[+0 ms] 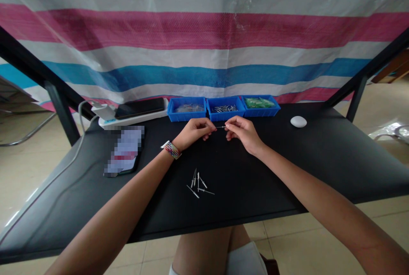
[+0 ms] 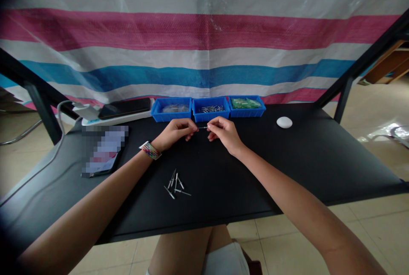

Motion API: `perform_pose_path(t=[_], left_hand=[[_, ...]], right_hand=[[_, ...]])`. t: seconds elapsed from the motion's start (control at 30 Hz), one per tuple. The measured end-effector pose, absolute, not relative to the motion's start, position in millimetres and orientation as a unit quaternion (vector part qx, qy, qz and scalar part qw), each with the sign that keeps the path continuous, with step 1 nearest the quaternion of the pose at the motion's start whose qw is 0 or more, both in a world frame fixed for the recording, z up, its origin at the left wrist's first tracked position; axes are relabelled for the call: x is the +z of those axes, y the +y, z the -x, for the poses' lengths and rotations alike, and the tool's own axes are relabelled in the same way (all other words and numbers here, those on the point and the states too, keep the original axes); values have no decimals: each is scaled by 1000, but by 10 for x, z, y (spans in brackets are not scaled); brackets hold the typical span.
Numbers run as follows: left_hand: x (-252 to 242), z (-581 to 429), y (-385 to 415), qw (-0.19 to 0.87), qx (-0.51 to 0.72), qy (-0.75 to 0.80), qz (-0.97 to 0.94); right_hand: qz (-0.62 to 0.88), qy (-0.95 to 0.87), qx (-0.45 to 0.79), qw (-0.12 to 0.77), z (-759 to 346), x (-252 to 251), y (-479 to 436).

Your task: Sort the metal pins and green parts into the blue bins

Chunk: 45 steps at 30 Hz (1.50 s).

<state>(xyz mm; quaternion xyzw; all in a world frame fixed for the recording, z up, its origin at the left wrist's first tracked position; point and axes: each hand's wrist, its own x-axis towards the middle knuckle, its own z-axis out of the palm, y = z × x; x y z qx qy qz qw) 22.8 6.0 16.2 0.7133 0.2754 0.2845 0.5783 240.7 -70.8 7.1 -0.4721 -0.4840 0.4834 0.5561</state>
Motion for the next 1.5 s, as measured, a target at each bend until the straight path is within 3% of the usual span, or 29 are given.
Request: perform_pose_path(t=[1.5], left_hand=[[167,-265,52,577,277,289,-712]], right_hand=[[483,-541,380,575,-2351,-6,-731]])
